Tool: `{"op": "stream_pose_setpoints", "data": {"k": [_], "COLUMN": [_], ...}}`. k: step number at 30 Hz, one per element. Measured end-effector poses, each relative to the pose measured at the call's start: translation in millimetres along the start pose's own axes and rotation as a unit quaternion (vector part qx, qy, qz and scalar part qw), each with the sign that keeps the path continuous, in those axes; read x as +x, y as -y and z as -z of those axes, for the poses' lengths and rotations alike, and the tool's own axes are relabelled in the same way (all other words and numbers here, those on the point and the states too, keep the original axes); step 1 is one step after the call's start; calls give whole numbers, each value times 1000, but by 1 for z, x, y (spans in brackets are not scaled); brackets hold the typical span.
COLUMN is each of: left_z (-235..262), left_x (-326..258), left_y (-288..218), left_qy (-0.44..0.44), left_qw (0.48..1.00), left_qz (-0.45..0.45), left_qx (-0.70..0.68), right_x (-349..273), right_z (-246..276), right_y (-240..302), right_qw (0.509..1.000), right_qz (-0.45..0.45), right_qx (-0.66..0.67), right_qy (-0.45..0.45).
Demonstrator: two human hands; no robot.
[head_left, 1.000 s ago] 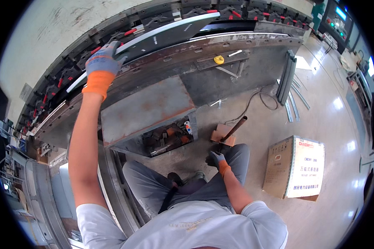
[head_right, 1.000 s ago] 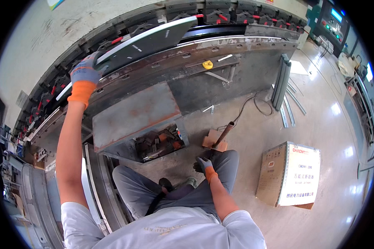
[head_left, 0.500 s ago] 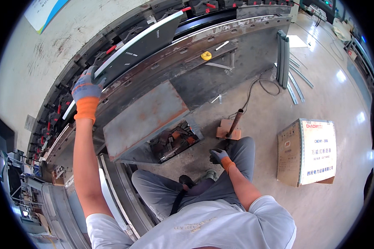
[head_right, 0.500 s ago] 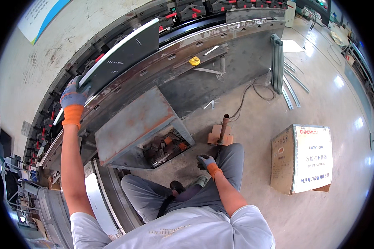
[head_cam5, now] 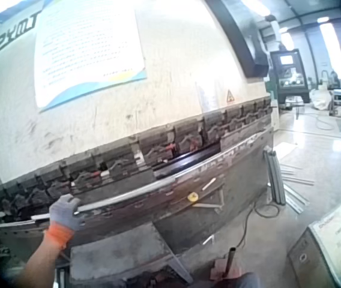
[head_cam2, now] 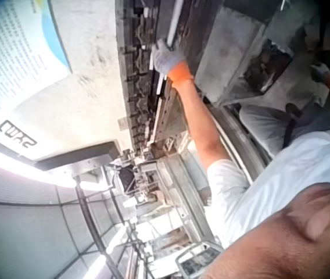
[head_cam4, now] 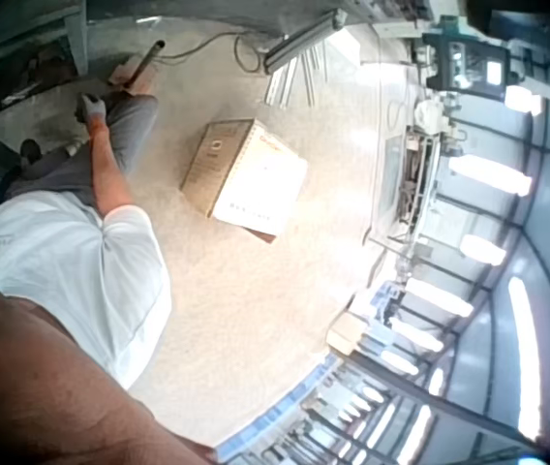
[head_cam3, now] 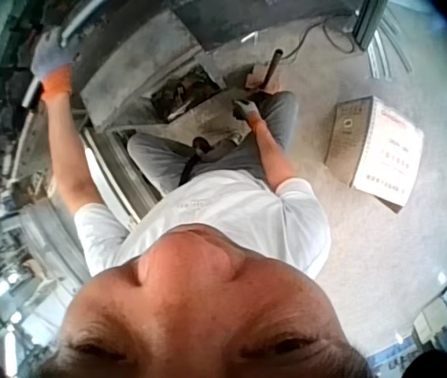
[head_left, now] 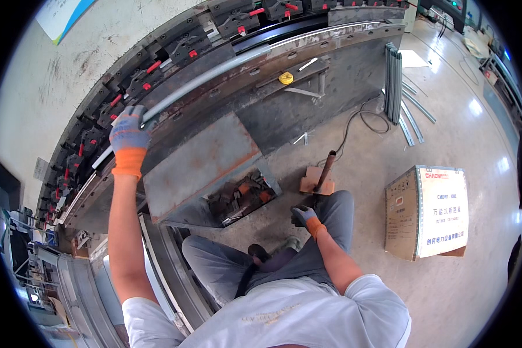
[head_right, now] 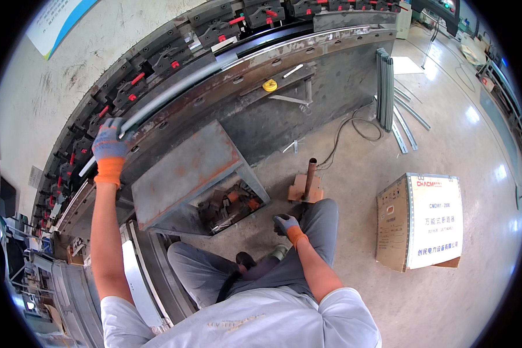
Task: The person sits at a press brake and repeatedly places metal sheets into the machine to bend them. They handle the sheets by hand, aligning them with the tooling, operating the machine, and then removing the bent pieces to place them on a nearby stack.
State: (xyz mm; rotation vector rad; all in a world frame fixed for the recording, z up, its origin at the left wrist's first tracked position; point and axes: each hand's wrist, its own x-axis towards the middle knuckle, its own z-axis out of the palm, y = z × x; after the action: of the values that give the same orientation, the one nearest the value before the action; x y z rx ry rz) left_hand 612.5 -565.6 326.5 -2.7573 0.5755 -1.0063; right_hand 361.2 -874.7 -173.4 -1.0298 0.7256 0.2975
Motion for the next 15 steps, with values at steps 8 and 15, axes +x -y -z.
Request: {"op": "stream_pose_setpoints", "data": {"k": [8,15], "left_z": [6,105], "left_x": [-73,-133], "left_y": [42,96], "left_qy": [-111,-136], "left_qw": [993,985], "left_qz": [-39,106], "left_qx": [16,-5], "right_x": [-13,67], "right_z": [-22,31], "right_y": [2,-49], "right_qw": [998,940], "right_qz": [17,136], "right_qx": [-5,-57], "right_qy": [53,308]}}
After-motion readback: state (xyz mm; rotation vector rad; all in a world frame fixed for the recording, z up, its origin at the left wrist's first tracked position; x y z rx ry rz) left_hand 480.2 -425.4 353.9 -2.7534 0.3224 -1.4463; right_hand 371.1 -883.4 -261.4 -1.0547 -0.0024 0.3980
